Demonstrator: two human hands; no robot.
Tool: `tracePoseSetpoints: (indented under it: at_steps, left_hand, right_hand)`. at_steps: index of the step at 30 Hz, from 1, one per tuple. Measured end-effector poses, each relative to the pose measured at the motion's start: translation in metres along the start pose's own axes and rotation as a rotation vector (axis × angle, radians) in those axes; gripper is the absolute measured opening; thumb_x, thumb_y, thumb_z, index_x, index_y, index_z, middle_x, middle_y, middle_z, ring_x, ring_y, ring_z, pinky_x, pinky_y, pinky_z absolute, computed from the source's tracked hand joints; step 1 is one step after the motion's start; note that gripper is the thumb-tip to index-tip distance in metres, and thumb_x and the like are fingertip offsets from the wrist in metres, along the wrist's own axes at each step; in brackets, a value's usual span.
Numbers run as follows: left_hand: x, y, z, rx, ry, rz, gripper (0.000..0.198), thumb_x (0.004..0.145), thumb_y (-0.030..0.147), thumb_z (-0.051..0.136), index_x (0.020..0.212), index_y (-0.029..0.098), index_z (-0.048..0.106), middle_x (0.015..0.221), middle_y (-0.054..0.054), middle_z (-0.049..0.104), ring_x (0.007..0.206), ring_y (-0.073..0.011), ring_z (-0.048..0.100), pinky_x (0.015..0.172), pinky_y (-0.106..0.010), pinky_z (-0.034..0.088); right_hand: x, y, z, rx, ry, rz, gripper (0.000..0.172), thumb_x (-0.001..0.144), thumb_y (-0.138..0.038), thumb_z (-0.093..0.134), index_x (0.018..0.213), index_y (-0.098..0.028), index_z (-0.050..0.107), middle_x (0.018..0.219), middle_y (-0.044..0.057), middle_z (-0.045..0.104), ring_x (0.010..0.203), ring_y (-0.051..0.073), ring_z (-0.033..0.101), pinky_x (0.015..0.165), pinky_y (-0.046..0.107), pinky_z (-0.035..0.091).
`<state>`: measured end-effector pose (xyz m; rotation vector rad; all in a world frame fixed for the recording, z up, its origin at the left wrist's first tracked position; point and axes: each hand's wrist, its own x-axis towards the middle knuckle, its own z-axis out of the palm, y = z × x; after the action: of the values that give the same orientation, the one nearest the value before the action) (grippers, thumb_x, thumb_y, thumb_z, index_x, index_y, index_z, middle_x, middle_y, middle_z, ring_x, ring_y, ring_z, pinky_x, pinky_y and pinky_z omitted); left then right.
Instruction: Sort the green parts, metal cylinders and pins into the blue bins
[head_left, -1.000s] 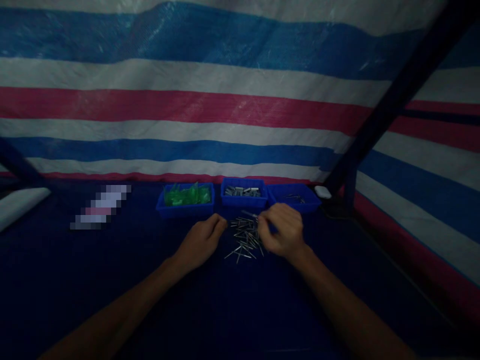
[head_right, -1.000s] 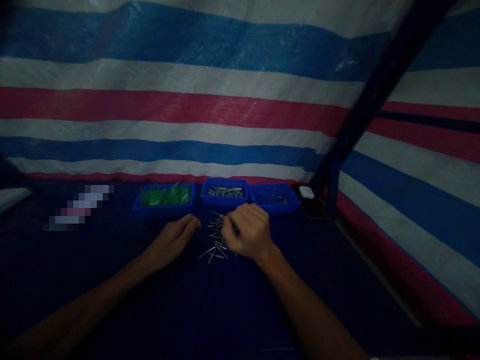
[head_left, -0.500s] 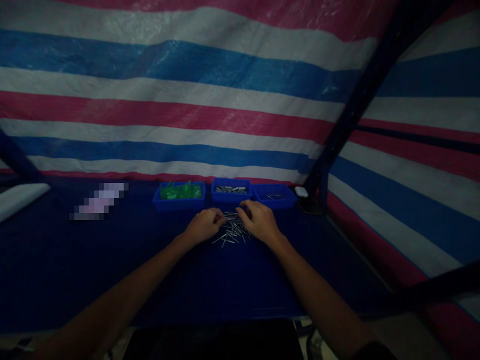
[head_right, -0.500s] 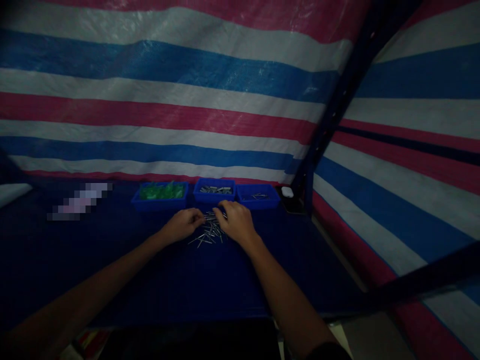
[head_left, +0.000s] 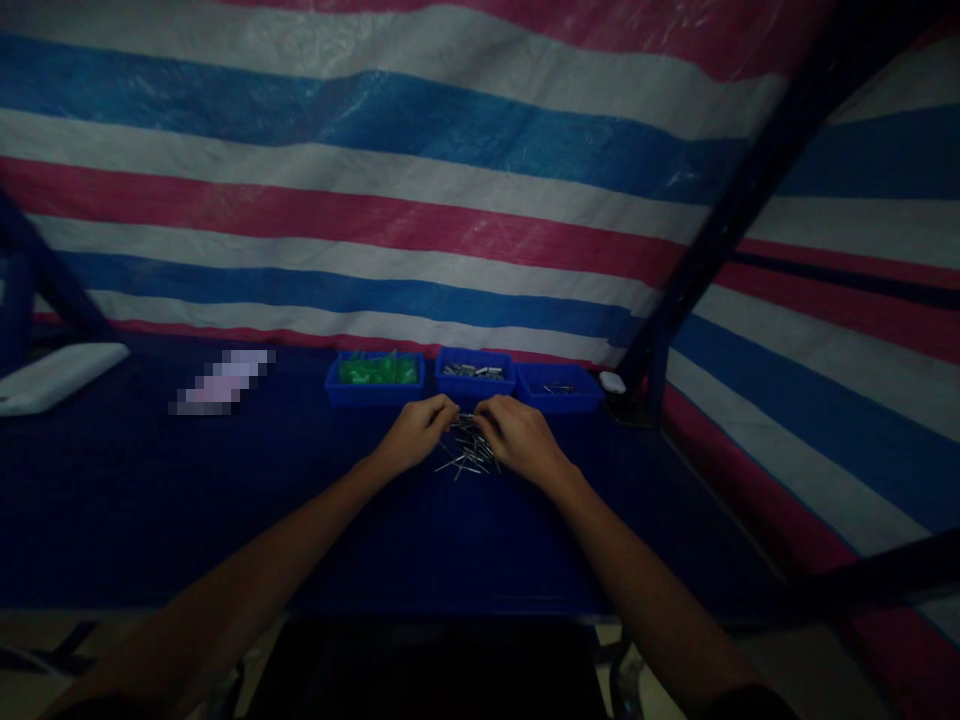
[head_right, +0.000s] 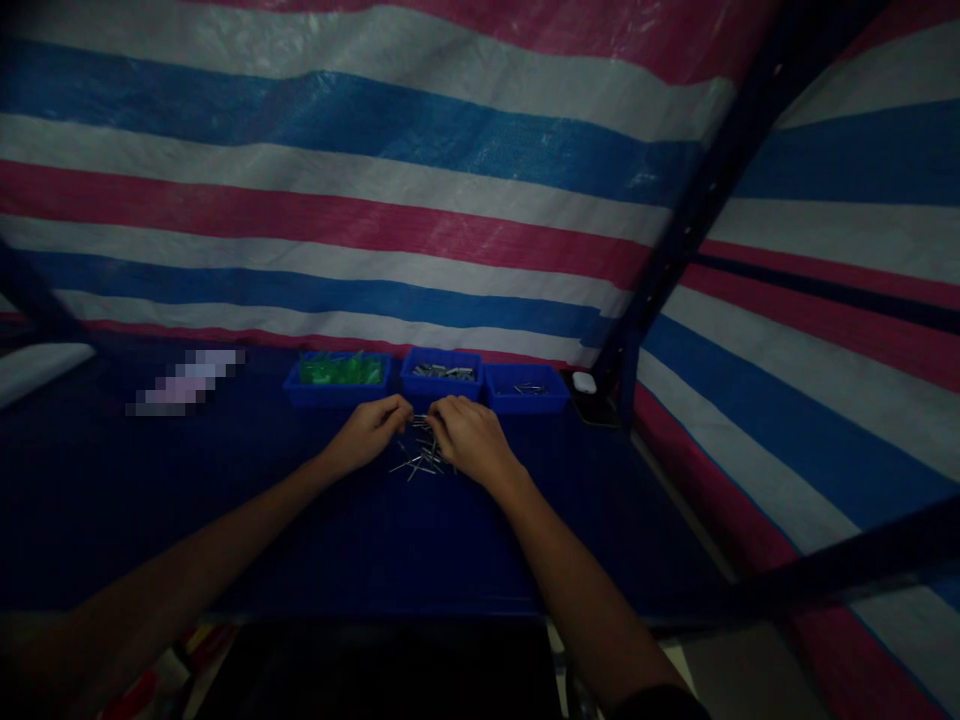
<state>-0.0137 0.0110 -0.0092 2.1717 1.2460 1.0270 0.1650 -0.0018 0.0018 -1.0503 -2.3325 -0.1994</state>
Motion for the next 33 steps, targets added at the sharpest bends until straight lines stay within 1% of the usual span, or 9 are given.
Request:
tracePoseSetpoints:
  at_steps: [4, 8, 11, 13, 16, 21, 24, 29, 33]
  left_hand:
    - [0.0, -0.004, -0.011, 0.058, -0.122, 0.068, 0.028, 0.087, 0.033, 0.037, 0.081, 0.016, 0.058, 0.064, 0.003, 0.055, 0.057, -0.0096, 0.049, 0.056, -0.02, 0.035]
    - [-0.001, -0.018, -0.027, 0.213, -0.408, 0.16, 0.021, 0.08, 0.031, 0.051, 0.096, 0.02, 0.06, 0.079, 0.0, 0.058, 0.066, -0.011, 0.052, 0.061, -0.021, 0.038]
    - [-0.002, -0.028, -0.032, 0.297, -0.482, 0.186, 0.015, 0.078, 0.028, 0.054, 0.09, 0.022, 0.062, 0.087, -0.002, 0.057, 0.076, -0.0128, 0.053, 0.068, -0.023, 0.039]
    - [-0.002, -0.031, -0.03, 0.299, -0.47, 0.183, 0.012, 0.079, 0.027, 0.052, 0.083, 0.02, 0.062, 0.085, -0.002, 0.056, 0.075, -0.0131, 0.053, 0.068, -0.023, 0.039]
    - [-0.001, -0.031, -0.022, 0.263, -0.373, 0.146, 0.011, 0.081, 0.025, 0.049, 0.081, 0.019, 0.059, 0.083, -0.002, 0.057, 0.073, -0.0135, 0.053, 0.066, -0.024, 0.039]
    - [0.0, -0.025, -0.011, 0.131, -0.177, 0.07, 0.018, 0.085, 0.027, 0.04, 0.086, 0.016, 0.055, 0.079, -0.002, 0.059, 0.072, -0.0137, 0.054, 0.066, -0.024, 0.04]
    - [-0.001, -0.021, -0.007, 0.073, -0.162, 0.072, 0.02, 0.086, 0.027, 0.038, 0.085, 0.016, 0.055, 0.078, -0.001, 0.059, 0.071, -0.0131, 0.054, 0.066, -0.024, 0.041]
    - [-0.003, -0.016, -0.003, 0.104, -0.212, 0.091, 0.021, 0.087, 0.028, 0.038, 0.089, 0.016, 0.056, 0.076, -0.001, 0.059, 0.07, -0.0126, 0.054, 0.065, -0.023, 0.04]
    - [-0.005, -0.018, -0.001, 0.319, -0.283, 0.159, 0.02, 0.083, 0.032, 0.049, 0.098, 0.022, 0.057, 0.08, -0.001, 0.058, 0.074, -0.0143, 0.055, 0.065, -0.024, 0.039]
  right_hand:
    - [0.003, 0.008, -0.002, -0.069, 0.02, 0.127, 0.021, 0.089, -0.026, 0.037, 0.085, -0.018, 0.055, 0.079, 0.005, 0.063, 0.074, 0.016, 0.058, 0.067, 0.025, 0.039]
    - [-0.003, 0.047, -0.013, -0.2, 0.213, 0.585, 0.027, 0.089, -0.034, 0.035, 0.098, -0.016, 0.054, 0.076, 0.007, 0.064, 0.069, 0.02, 0.06, 0.061, 0.028, 0.037]
    - [-0.016, 0.075, -0.022, -0.222, 0.294, 0.815, 0.04, 0.084, -0.039, 0.042, 0.113, -0.012, 0.047, 0.072, 0.008, 0.063, 0.067, 0.023, 0.059, 0.058, 0.03, 0.037]
    - [-0.02, 0.079, -0.023, -0.173, 0.316, 0.807, 0.041, 0.083, -0.039, 0.043, 0.113, -0.012, 0.048, 0.07, 0.007, 0.062, 0.066, 0.023, 0.059, 0.059, 0.03, 0.038]
    - [-0.016, 0.058, -0.016, -0.034, 0.279, 0.64, 0.036, 0.085, -0.039, 0.04, 0.108, -0.015, 0.052, 0.066, 0.004, 0.06, 0.063, 0.019, 0.057, 0.058, 0.027, 0.038]
    - [-0.002, 0.002, 0.006, 0.138, 0.041, 0.212, 0.024, 0.088, -0.032, 0.04, 0.101, -0.019, 0.055, 0.074, 0.001, 0.062, 0.065, 0.014, 0.057, 0.061, 0.023, 0.038]
    - [-0.002, -0.015, 0.013, 0.113, -0.034, 0.108, 0.017, 0.087, -0.027, 0.042, 0.092, -0.02, 0.057, 0.082, 0.003, 0.064, 0.072, 0.013, 0.058, 0.063, 0.023, 0.038]
    - [0.001, -0.006, 0.008, -0.039, -0.014, 0.201, 0.018, 0.088, -0.027, 0.039, 0.085, -0.019, 0.055, 0.075, 0.004, 0.064, 0.069, 0.016, 0.06, 0.06, 0.025, 0.036]
    - [0.0, 0.031, -0.004, -0.157, 0.227, 0.578, 0.026, 0.088, -0.034, 0.037, 0.097, -0.016, 0.053, 0.068, 0.006, 0.062, 0.061, 0.02, 0.058, 0.056, 0.027, 0.034]
